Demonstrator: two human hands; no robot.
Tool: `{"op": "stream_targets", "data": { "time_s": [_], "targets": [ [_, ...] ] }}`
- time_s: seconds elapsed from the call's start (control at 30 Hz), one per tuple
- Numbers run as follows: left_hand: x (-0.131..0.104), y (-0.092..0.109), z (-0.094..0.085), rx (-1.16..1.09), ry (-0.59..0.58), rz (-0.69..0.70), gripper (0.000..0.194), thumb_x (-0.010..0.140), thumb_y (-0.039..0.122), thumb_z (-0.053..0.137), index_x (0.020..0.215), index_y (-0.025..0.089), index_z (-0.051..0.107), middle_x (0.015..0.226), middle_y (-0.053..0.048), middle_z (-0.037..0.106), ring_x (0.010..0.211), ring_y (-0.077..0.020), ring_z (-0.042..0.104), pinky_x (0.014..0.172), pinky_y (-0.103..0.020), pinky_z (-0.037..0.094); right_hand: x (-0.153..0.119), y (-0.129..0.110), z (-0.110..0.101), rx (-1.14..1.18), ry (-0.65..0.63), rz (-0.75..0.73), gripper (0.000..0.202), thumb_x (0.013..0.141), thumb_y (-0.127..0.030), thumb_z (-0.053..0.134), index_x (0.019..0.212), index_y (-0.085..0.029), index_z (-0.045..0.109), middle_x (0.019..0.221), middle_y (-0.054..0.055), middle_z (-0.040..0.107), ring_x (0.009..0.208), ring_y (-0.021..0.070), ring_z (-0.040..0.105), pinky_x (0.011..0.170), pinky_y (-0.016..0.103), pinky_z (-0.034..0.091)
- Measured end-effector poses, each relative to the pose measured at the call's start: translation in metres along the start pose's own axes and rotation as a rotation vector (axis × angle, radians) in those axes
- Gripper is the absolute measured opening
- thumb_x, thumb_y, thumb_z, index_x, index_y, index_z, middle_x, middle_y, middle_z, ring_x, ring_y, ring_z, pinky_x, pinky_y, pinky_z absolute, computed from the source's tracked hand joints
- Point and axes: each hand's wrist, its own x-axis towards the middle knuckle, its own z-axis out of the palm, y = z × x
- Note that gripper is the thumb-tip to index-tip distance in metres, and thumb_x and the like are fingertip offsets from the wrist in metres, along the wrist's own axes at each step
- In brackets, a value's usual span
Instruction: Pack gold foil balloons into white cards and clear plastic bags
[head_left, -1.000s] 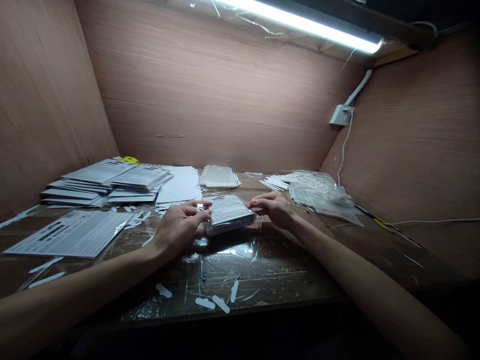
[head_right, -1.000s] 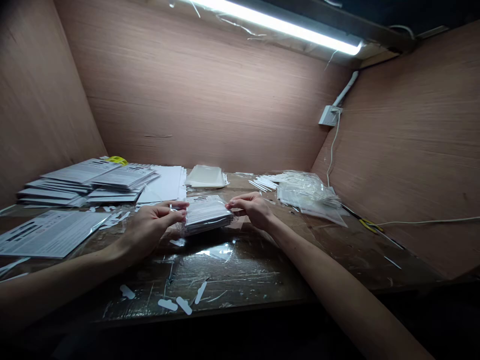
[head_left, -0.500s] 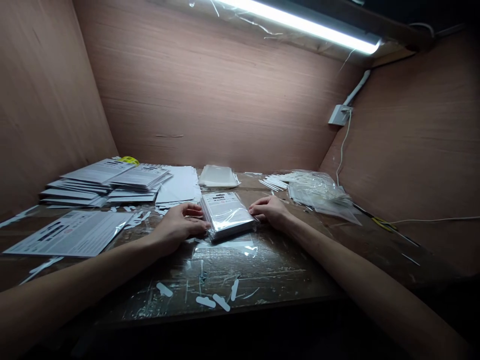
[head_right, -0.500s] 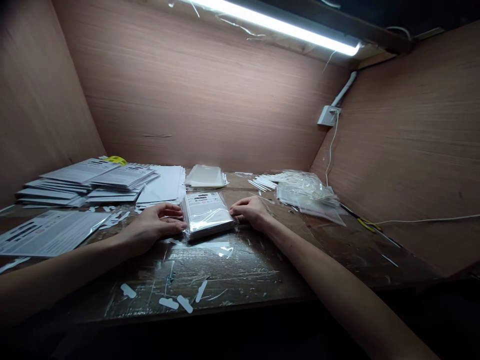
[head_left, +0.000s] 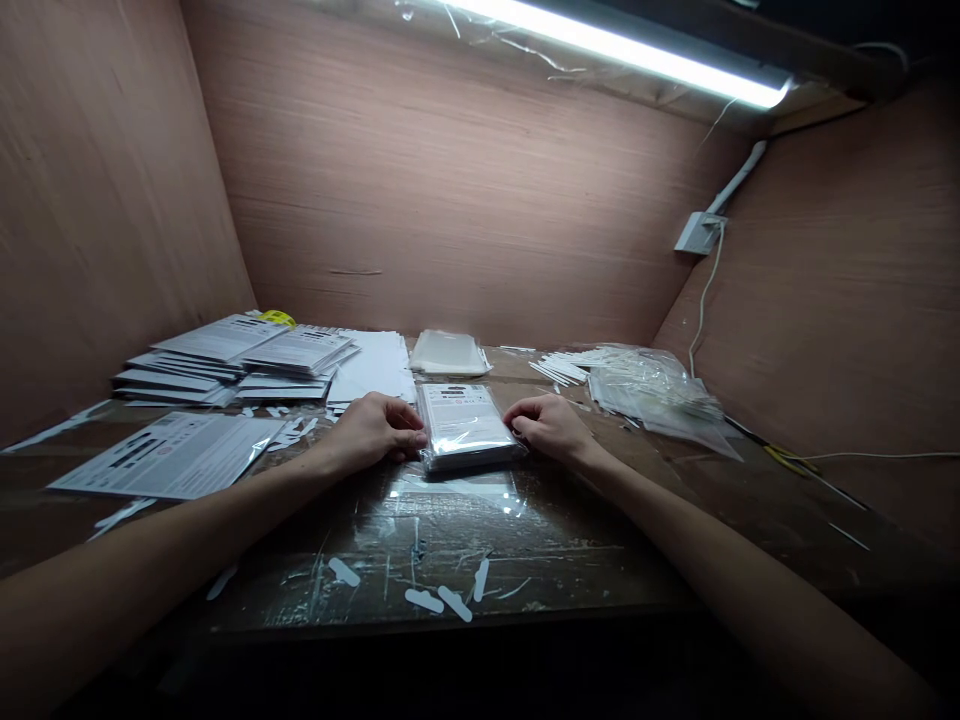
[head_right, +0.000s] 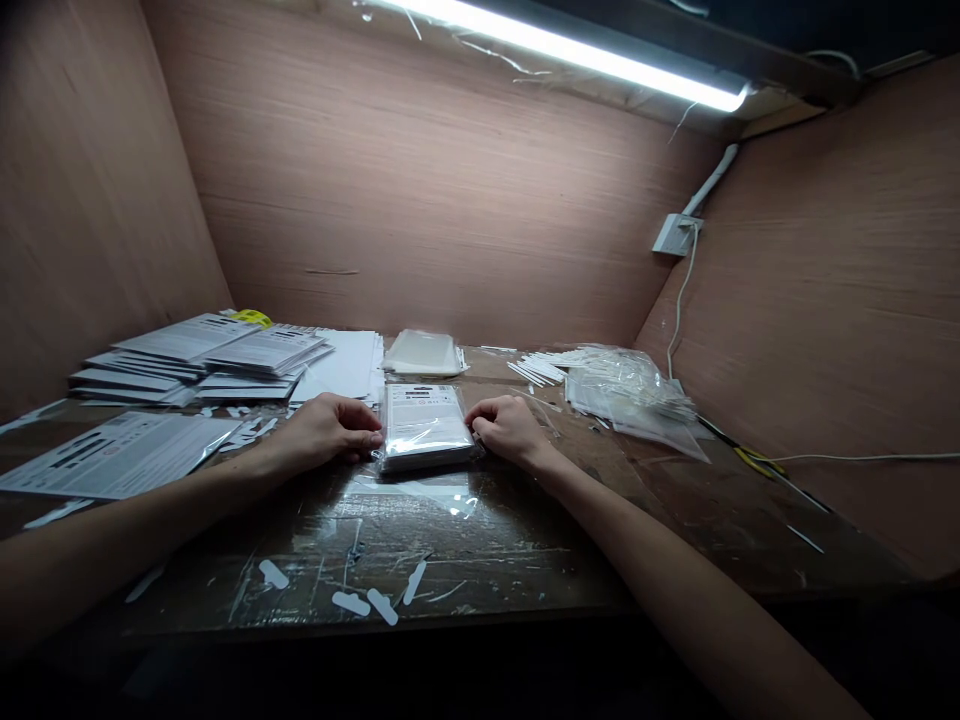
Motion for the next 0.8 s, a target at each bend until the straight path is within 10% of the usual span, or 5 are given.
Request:
{"op": "stream_targets", "data": {
  "time_s": [0.13, 0.33, 0.8],
  "targets": [
    [0.002, 0.004, 0.001, 0.381, 0.079, 0.114, 0.034, 0.065, 0.052, 0.087, 0.072, 0.020, 0.078, 0.071, -0.004, 0.075, 0.067, -0.0188, 0.066, 0.059, -0.029, 0.044, -0.002, -0.013, 0.003, -0.095, -0.040, -0.033, 0.030, 0.094, -0.039, 0.055, 0.101, -0.020, 0.078, 0.102, 0.008, 0.079, 0.092, 0.0245, 0.072, 0.082, 0.036, 0.052],
    [0.006, 0.006, 0.015, 0.382, 0.005, 0.332, 0.025, 0.074, 0.042, 0.083, 0.069, 0.018, 0.077, 0.070, -0.003, 0.075, 0.067, -0.0160, 0.066, 0.060, -0.026, 0.044, -0.006, -0.020, 0.018, -0.178, -0.148, 0.073, 0.078, 0.090, -0.078, 0.044, 0.133, -0.016, 0.062, 0.123, 0.021, 0.068, 0.111, 0.0353, 0.064, 0.092, 0.048, 0.050],
    [-0.010, 0.016, 0.031, 0.512, 0.003, 0.580, 0.016, 0.089, 0.031, 0.065, 0.096, 0.020, 0.075, 0.086, -0.007, 0.076, 0.077, -0.0204, 0.070, 0.074, -0.033, 0.053, 0.005, 0.004, -0.005, 0.273, 0.091, 0.099, 0.040, 0.082, -0.042, 0.076, 0.114, -0.018, 0.073, 0.115, 0.012, 0.074, 0.096, 0.0249, 0.069, 0.085, 0.040, 0.057]
  ]
}}
